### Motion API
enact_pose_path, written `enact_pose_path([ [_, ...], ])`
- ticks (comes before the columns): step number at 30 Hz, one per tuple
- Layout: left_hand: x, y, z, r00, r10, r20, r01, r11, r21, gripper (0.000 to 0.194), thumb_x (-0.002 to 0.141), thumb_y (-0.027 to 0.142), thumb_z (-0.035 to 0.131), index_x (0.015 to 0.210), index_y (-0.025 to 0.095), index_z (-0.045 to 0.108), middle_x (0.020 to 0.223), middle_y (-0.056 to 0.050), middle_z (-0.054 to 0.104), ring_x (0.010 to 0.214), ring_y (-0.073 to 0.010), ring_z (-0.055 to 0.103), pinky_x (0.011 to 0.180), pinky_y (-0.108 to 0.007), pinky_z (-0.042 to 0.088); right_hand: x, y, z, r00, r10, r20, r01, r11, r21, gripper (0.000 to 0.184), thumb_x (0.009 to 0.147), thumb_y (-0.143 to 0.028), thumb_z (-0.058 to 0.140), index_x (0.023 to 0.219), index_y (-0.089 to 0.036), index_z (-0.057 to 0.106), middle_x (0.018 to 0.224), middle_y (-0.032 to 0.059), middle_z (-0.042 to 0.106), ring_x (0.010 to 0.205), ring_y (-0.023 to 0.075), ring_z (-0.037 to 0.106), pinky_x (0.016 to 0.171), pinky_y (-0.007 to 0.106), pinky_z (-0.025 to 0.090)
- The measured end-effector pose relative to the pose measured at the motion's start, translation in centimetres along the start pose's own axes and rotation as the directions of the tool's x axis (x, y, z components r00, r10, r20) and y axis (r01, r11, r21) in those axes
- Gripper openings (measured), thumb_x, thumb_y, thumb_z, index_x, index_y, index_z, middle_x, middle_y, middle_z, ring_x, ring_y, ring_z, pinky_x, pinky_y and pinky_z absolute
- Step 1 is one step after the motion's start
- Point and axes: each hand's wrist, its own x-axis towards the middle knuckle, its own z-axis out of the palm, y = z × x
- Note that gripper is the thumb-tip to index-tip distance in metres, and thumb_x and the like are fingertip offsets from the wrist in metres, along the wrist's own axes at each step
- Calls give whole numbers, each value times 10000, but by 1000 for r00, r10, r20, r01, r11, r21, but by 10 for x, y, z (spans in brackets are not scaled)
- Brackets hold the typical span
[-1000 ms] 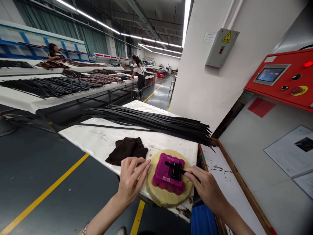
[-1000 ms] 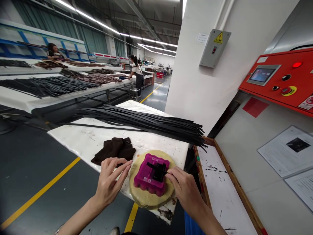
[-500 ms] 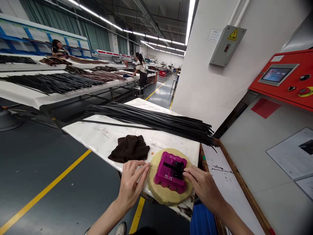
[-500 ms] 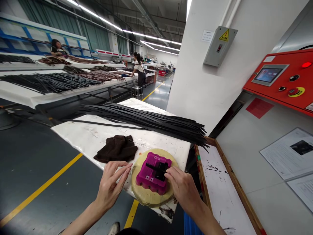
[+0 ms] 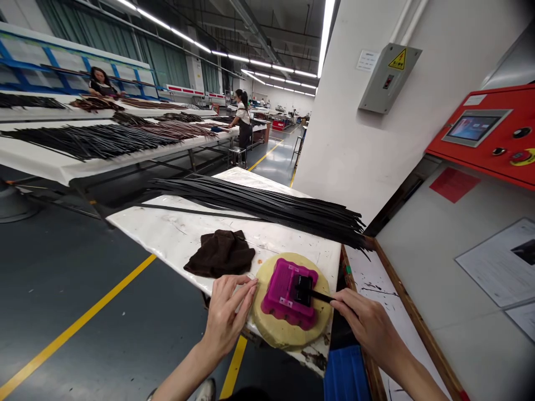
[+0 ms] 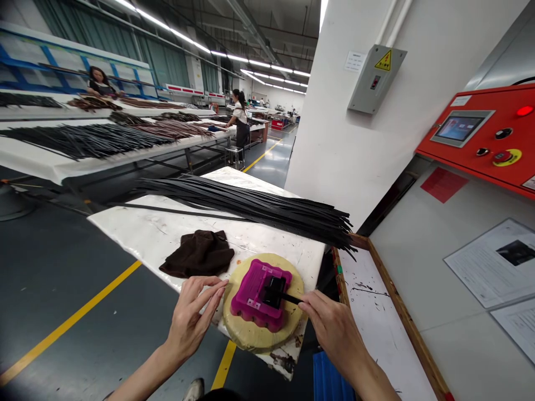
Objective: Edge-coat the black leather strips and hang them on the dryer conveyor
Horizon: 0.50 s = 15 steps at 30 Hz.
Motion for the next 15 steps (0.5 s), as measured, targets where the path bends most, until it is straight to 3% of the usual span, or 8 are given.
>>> enact_pose_path([
  [6, -1, 4, 4, 1000, -7, -11, 7, 1000, -3, 382, 902, 40, 564, 1238, 219, 586, 1014, -80, 620, 920, -212, 571, 784, -382, 424, -15, 12, -8, 999, 49, 13, -49, 999, 7, 284, 1032, -345, 377, 946, -250, 630, 865, 26, 666, 708, 168, 642, 620, 271, 441],
  [10, 2, 12, 3, 999, -17, -31, 17, 1000, -8, 431, 899, 26, 560, 1275, 236, 575, 1035, -85, 615, 943, -218, 568, 799, -392, 423, -28, 16, -17, 987, 158, -17, -155, 982, 106, 273, 1019, -411, 402, 975, -259, 624, 855, 23, 656, 714, 171, 613, 626, 269, 438],
  [13, 6, 23, -1, 997, -27, -74, 25, 999, -29, 444, 898, 29, 554, 1283, 249, 585, 1062, -86, 615, 964, -223, 579, 820, -401, 437, -39, 16, -25, 948, 287, -135, -242, 930, 278, 301, 966, -502, 493, 1072, -254, 628, 950, 56, 669, 895, 215, 625, 768, 287, 488],
  [15, 5, 31, -1, 994, -10, -105, 3, 998, -65, 433, 898, 48, 547, 1276, 253, 602, 1094, -92, 618, 993, -235, 589, 824, -400, 459, -45, 15, -29, 885, 392, -249, -259, 862, 436, 402, 906, -575, 563, 1116, -241, 639, 1013, 79, 657, 992, 237, 609, 834, 303, 496],
])
